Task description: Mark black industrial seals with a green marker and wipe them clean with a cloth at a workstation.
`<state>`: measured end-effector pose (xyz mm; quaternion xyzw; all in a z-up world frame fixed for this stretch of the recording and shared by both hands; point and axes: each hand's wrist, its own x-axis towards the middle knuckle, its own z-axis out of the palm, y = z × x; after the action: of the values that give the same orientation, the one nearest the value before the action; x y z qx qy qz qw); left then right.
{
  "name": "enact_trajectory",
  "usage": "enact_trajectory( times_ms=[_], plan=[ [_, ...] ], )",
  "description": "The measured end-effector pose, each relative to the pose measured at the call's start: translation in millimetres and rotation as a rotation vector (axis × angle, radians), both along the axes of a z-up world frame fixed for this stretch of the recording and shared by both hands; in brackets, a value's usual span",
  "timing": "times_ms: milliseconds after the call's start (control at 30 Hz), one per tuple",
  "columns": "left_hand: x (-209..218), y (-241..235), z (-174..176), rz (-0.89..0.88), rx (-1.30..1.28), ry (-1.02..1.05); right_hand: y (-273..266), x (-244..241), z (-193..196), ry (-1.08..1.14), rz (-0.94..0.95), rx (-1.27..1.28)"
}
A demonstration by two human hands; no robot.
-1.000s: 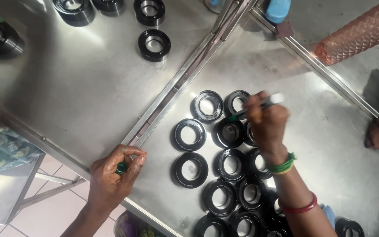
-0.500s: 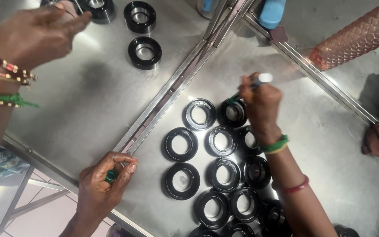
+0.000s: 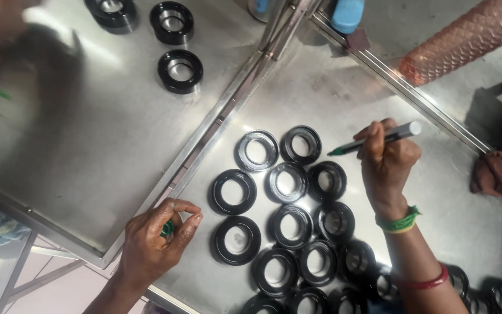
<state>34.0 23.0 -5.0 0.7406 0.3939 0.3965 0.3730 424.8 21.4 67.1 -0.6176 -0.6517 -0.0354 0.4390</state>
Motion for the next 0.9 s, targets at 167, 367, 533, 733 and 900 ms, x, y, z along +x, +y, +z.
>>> enact_trajectory(
  times_ms=[167, 367, 533, 733, 900],
  plan=[
    [1.6, -0.7, 5.7, 0.017, -0.037, 0.059, -23.6, -6.5, -4.4, -0.040, -0.026, -0.052],
    [3.0, -1.9, 6.3, 0.028, 0.008, 0.049, -4.5, 4.1, -5.5, -0.017, -0.051, 0.008],
    [6.1, -3.0, 6.7, 0.055, -0.015, 0.082, 13.2, 14.0, -1.5, -0.049, -0.092, -0.022],
    [5.4, -2.3, 3.3, 0.054, 0.004, 0.089, 19.4, 8.3, -8.2, -0.113, -0.029, -0.015],
    [4.5, -2.5, -6.3, 0.032, 0.007, 0.150, 19.5, 13.9, -11.6, -0.158, -0.055, -0.047]
  ],
)
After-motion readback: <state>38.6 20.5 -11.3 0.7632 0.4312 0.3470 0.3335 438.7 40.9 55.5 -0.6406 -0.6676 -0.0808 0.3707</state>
